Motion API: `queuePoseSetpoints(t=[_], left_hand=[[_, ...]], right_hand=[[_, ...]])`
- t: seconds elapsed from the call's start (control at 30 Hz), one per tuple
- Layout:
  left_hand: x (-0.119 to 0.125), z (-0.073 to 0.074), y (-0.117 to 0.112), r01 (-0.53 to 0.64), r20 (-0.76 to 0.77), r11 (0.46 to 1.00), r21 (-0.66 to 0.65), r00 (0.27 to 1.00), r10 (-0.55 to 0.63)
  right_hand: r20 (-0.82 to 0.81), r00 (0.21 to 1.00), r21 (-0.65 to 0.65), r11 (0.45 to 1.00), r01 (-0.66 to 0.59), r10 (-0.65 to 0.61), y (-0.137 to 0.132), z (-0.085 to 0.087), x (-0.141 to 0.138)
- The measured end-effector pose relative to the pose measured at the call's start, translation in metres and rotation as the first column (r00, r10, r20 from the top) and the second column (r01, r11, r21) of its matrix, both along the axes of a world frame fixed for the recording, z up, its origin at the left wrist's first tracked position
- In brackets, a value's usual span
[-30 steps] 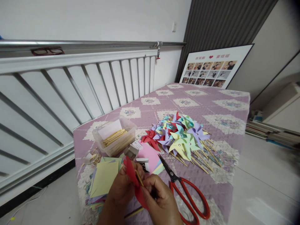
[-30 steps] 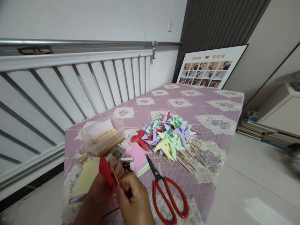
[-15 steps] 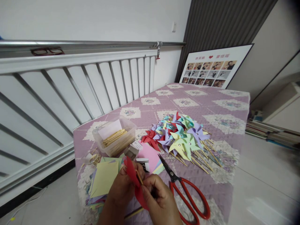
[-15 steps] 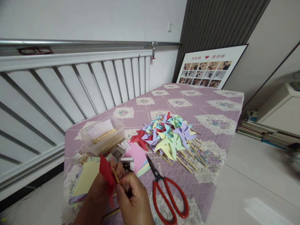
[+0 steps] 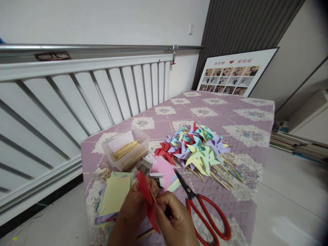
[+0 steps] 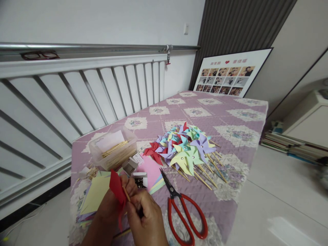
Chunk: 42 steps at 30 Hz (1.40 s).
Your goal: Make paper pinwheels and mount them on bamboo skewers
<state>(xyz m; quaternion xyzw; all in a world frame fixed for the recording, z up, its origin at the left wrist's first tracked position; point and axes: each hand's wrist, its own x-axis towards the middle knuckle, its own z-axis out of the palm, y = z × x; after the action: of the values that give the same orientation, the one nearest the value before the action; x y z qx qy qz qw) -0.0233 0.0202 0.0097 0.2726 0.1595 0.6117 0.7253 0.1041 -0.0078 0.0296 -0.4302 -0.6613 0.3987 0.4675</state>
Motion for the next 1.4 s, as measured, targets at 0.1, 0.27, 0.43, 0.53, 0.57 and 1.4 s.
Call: queuePoseSetpoints(t=[0.1,0.27,0.43,0.53,0.57,1.4], left_hand=[[0.0,-0.002,0.001,-0.005,-0.049,1.0,0.007,0.999,0.006],[0.002,0.004,-0.001,0.015,-0.12,1.0,0.003,0.993,-0.014],[0.004,0.01,-0.001,-0.034,-0.129,0.999,-0.034,0.991,0.03],[0.007,0.009,0.0,-0.063,-0.103,0.993,-0.101,0.993,0.053],[0.009,0.009,0.0,-0.082,-0.102,0.987,-0.136,0.992,0.069],[0.021,0.023,0.002,-0.321,-0.395,0.884,-0.339,0.902,0.176]], right_hand=[[-0.011,1.0,-0.003,1.0,-0.004,0.004,0.0,0.0,0.001],[-0.036,0.999,-0.063,0.998,-0.012,0.01,0.0,-0.004,0.003],[-0.118,0.993,-0.174,0.984,-0.033,0.013,0.001,-0.008,0.001],[-0.22,0.975,-0.277,0.96,-0.042,-0.021,0.005,-0.004,-0.001],[-0.256,0.966,-0.313,0.949,-0.043,-0.04,0.006,-0.002,-0.001],[-0.377,0.926,-0.524,0.825,-0.209,-0.005,0.018,-0.026,0.006]])
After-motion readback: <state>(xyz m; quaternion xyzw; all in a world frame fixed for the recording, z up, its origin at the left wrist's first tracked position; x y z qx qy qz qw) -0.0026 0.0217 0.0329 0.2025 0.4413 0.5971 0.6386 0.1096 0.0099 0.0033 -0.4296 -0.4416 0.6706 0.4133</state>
